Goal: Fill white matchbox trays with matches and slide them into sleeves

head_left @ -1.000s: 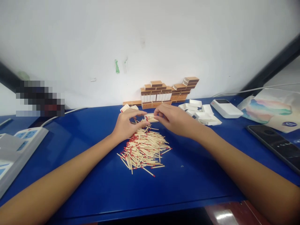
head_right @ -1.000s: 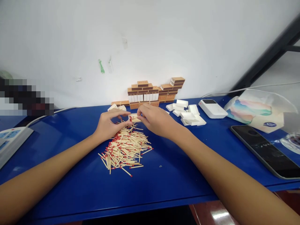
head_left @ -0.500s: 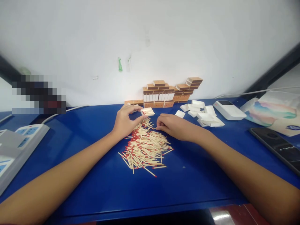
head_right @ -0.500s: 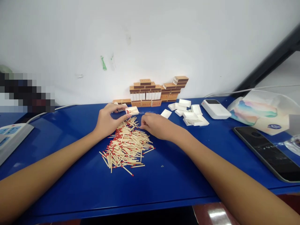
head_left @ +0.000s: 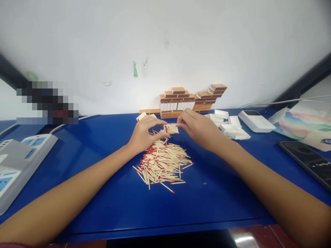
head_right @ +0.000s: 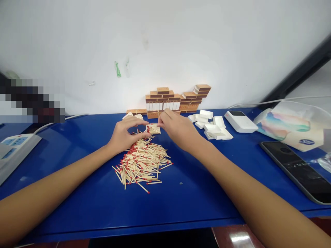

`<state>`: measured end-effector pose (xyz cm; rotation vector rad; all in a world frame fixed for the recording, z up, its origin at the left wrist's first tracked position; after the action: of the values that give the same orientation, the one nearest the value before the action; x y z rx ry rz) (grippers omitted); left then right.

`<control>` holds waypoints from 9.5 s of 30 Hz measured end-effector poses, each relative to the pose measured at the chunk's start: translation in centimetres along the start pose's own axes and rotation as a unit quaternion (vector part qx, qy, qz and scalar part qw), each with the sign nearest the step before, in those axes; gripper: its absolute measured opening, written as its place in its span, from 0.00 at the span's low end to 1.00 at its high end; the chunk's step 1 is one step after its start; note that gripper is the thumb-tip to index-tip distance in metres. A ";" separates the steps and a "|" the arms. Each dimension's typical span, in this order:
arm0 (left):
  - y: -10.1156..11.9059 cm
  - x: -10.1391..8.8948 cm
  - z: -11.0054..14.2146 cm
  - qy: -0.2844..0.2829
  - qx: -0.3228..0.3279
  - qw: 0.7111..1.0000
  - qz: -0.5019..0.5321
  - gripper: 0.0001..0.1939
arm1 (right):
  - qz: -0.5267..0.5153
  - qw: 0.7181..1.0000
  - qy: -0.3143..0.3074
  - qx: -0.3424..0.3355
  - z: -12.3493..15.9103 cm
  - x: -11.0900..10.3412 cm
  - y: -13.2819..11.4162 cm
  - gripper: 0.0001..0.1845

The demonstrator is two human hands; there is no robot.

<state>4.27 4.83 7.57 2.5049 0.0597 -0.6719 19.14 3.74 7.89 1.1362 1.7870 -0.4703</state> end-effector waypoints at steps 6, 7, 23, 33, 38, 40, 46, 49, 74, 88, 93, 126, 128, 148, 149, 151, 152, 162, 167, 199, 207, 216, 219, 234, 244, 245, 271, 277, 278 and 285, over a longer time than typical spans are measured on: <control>-0.1 0.3 0.0 -0.006 -0.014 1.000 0.026 0.17 | 0.033 0.999 -0.016 -0.023 0.2 0.8 -1.3 0.13; -0.1 0.3 0.0 -0.005 -0.014 0.999 0.030 0.18 | 0.028 0.999 -0.019 -0.020 0.2 0.8 -1.3 0.12; -0.6 0.6 0.3 -0.018 -0.065 0.997 0.047 0.17 | -0.056 0.998 -0.040 -0.008 0.2 0.5 -1.0 0.12; 0.0 0.4 0.2 -0.003 -0.055 0.998 0.039 0.17 | 0.020 0.998 -0.039 -0.035 0.0 0.0 -1.3 0.15; 0.5 0.5 0.2 -0.007 -0.038 0.998 0.039 0.17 | -0.005 0.999 -0.025 -0.030 0.0 0.9 -1.5 0.17; 0.4 0.6 0.3 -0.008 -0.040 0.999 0.035 0.17 | -0.031 0.999 -0.012 -0.022 0.0 0.6 -1.5 0.17; -1.8 -3.2 0.7 0.149 -0.092 0.984 -0.021 0.14 | -0.095 0.994 0.029 0.036 -0.1 -1.5 -0.4 0.11; -3.7 -4.5 1.2 0.206 -0.140 0.968 -0.007 0.14 | -0.093 0.995 -0.028 0.019 0.1 -0.1 -0.9 0.09; -1.2 -1.9 0.4 0.090 -0.045 0.993 -0.056 0.13 | -0.146 0.976 -0.161 0.033 0.4 5.3 -1.5 0.06; -1.9 -2.2 0.4 0.097 -0.076 0.992 -0.042 0.13 | -0.080 0.987 -0.141 -0.004 0.6 5.7 -2.2 0.09; -1.8 -1.8 0.4 0.082 -0.066 0.993 -0.045 0.14 | -0.080 0.985 -0.154 -0.013 1.0 5.9 -2.1 0.09; -1.6 0.7 0.5 -0.026 -0.072 0.996 0.036 0.17 | -0.096 0.993 -0.062 -0.007 0.3 1.3 -1.6 0.07; -1.7 0.8 0.5 -0.032 -0.081 0.996 0.033 0.17 | -0.107 0.992 -0.059 -0.009 0.3 1.3 -1.7 0.07; -3.5 -1.2 0.7 0.075 -0.143 0.986 0.034 0.14 | -0.191 0.973 -0.076 -0.108 1.0 4.5 -5.4 0.15; -3.5 -1.2 0.6 0.073 -0.142 0.987 0.034 0.14 | -0.196 0.972 -0.083 -0.097 0.9 4.7 -5.1 0.13; -3.4 -1.1 0.6 0.069 -0.139 0.987 0.033 0.15 | -0.203 0.971 -0.098 -0.079 0.8 4.7 -4.6 0.10; -3.4 -1.0 0.6 0.067 -0.137 0.988 0.032 0.15 | -0.203 0.971 -0.104 -0.072 0.7 4.6 -4.3 0.10; -3.1 -1.0 0.6 0.064 -0.127 0.990 0.021 0.15 | -0.177 0.979 -0.080 -0.062 0.6 3.7 -4.1 0.07; -3.2 -0.9 0.6 0.059 -0.129 0.990 0.023 0.14 | -0.174 0.981 -0.066 -0.048 0.7 3.3 -4.0 0.05; -2.5 -2.0 0.6 0.100 -0.117 0.988 -0.016 0.13 | -0.131 0.984 -0.113 -0.043 0.7 3.6 -2.9 0.17; -2.3 -2.0 0.5 0.099 -0.115 0.988 -0.017 0.13 | -0.136 0.981 -0.131 -0.038 0.7 3.4 -2.3 0.13; -2.3 -1.7 0.6 0.086 -0.113 0.990 -0.016 0.13 | -0.200 0.966 -0.152 -0.070 0.7 3.3 -2.5 0.20; -2.4 -1.6 0.6 0.085 -0.113 0.990 -0.016 0.13 | -0.200 0.964 -0.162 -0.069 0.8 3.3 -2.7 0.15; -2.2 -1.5 0.6 0.075 -0.098 0.992 -0.025 0.13 | -0.133 0.980 -0.146 -0.033 0.5 2.7 -2.2 0.05; -2.1 -1.2 0.6 0.063 -0.095 0.993 -0.023 0.13 | -0.112 0.979 -0.171 -0.004 0.8 3.8 -2.5 0.14; -2.1 -1.2 0.6 0.060 -0.096 0.993 -0.022 0.13 | -0.113 0.979 -0.171 -0.004 0.8 3.8 -2.4 0.14; -1.7 1.3 0.6 -0.061 -0.090 0.993 -0.042 0.12 | -0.075 0.974 -0.214 0.007 1.0 3.7 -3.5 0.13; -1.8 1.4 0.8 -0.062 -0.089 0.993 -0.041 0.11 | -0.067 0.976 -0.209 0.004 1.1 4.0 -3.6 0.13; -1.9 1.4 0.9 -0.063 -0.089 0.993 -0.043 0.11 | -0.064 0.977 -0.204 0.002 1.1 4.0 -3.6 0.13; -2.0 1.4 0.9 -0.062 -0.086 0.993 -0.044 0.12 | -0.057 0.980 -0.191 0.000 1.1 4.4 -3.6 0.14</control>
<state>4.75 5.93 5.22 2.3014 0.1758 -0.8220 16.09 3.34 2.99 0.8753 1.5180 -0.7064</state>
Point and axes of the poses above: each hand's wrist, its own z-axis away from the middle knuckle, its own x-axis out of the palm, y = z × x, the point moved 10 cm from there along -z, towards the middle knuckle, and after that the axes turned 11 degrees about z, right-handed, at the moved point
